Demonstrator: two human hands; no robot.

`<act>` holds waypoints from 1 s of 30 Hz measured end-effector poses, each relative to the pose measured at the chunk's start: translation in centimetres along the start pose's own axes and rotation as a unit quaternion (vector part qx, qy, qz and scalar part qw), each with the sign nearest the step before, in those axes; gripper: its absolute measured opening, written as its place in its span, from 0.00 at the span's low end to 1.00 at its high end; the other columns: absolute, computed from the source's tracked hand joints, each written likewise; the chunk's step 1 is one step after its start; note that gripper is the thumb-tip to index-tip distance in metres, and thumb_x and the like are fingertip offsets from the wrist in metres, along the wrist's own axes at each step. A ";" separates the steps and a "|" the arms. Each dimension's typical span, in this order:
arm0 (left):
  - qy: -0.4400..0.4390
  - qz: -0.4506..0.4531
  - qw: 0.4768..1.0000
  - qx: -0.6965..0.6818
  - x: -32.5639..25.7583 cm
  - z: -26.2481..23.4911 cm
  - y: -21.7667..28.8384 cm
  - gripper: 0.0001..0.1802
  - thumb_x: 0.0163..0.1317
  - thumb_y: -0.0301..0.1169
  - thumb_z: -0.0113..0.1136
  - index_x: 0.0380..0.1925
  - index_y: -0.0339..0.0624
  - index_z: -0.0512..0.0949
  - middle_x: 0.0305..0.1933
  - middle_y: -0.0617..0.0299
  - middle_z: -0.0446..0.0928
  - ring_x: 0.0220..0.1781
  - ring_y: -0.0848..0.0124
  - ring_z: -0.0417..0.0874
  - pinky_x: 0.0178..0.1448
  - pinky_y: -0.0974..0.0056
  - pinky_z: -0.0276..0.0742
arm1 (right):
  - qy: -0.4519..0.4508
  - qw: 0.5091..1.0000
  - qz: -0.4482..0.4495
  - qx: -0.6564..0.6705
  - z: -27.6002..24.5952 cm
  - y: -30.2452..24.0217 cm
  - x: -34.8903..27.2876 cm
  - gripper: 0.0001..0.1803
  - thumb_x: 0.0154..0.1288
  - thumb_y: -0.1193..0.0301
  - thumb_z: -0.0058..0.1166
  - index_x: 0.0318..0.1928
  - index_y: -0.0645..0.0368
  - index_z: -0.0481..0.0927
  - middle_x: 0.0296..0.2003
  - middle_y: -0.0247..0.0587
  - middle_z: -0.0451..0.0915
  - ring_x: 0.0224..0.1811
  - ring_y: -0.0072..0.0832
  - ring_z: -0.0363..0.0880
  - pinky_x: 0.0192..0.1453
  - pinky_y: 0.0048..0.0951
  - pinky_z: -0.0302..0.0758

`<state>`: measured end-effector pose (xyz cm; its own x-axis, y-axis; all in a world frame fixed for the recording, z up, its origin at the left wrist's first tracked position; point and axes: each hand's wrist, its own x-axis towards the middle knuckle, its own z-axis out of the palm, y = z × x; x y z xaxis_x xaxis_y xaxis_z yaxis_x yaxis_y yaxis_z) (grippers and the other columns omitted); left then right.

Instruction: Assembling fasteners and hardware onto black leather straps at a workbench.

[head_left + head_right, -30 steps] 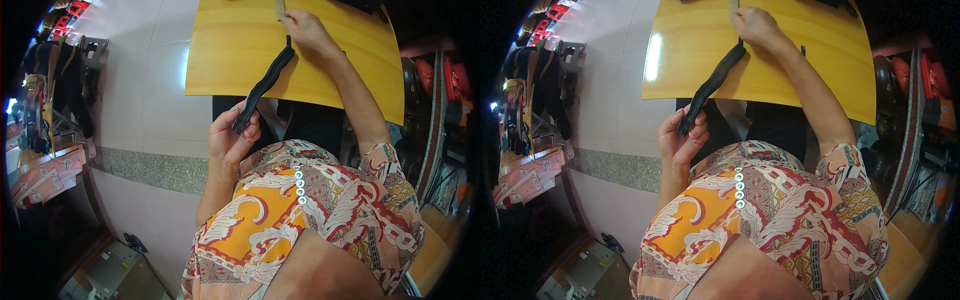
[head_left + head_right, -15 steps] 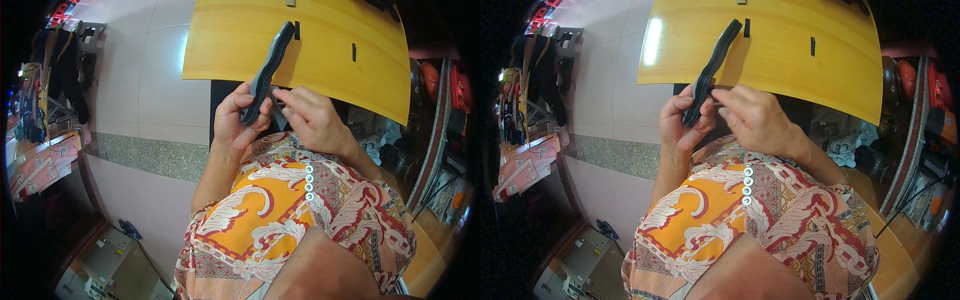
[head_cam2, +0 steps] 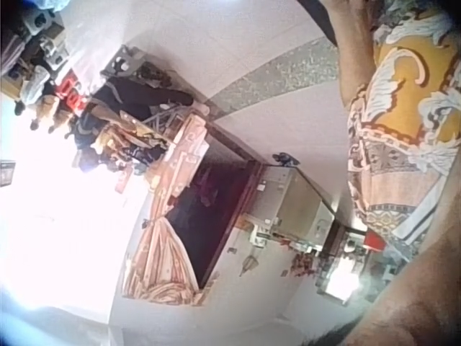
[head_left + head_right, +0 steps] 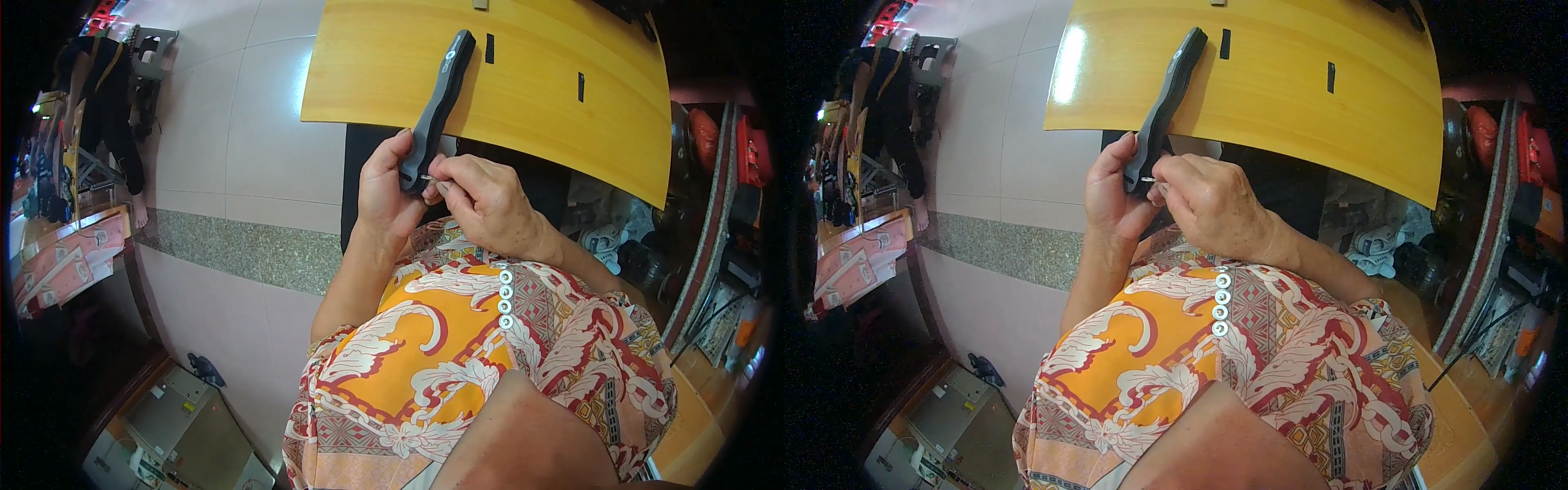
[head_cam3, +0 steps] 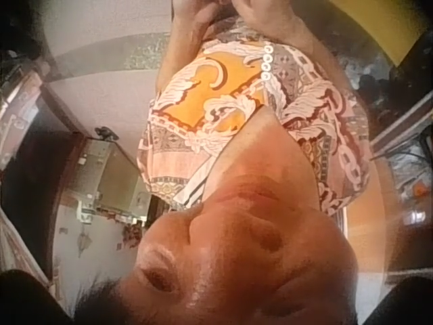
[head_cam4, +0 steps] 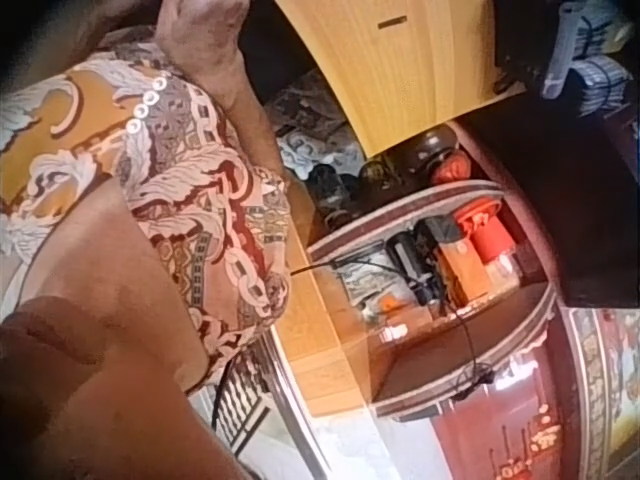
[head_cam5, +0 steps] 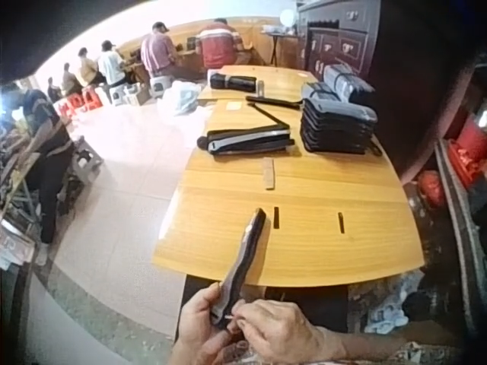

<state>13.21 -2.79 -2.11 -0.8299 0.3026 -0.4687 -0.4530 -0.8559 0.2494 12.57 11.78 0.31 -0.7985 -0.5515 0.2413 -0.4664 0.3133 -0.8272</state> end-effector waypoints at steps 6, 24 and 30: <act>0.043 0.006 0.999 0.027 0.0 0.1 -0.2 0.14 0.65 0.38 0.40 0.30 0.42 0.70 0.20 0.60 0.73 0.16 0.72 0.70 0.18 0.71 0.64 | 0.002 0.998 -0.019 -0.055 0.0 -0.1 0.1 0.06 0.52 0.81 0.50 0.32 0.62 0.71 0.22 0.45 0.73 0.24 0.41 0.75 0.26 0.37 0.71; 0.013 -0.001 0.999 0.031 0.2 -0.6 -0.2 0.14 0.64 0.38 0.43 0.32 0.39 0.71 0.23 0.57 0.73 0.15 0.71 0.69 0.16 0.71 0.63 | 0.011 0.997 -0.036 -0.063 0.1 0.0 -0.2 0.07 0.51 0.82 0.51 0.32 0.63 0.72 0.22 0.45 0.71 0.25 0.41 0.75 0.27 0.37 0.71; 0.031 -0.001 0.999 0.027 0.1 -0.1 -0.1 0.13 0.64 0.38 0.43 0.34 0.39 0.71 0.23 0.57 0.73 0.15 0.71 0.70 0.16 0.72 0.64 | 0.015 0.997 -0.034 -0.061 0.1 0.0 -0.2 0.07 0.51 0.82 0.50 0.33 0.63 0.71 0.23 0.45 0.72 0.25 0.41 0.75 0.28 0.37 0.71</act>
<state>13.18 -2.70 -2.29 -0.8080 0.2753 -0.5209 -0.4724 -0.8311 0.2934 12.82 11.81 0.20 -0.7737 -0.5518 0.3113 -0.5612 0.3690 -0.7409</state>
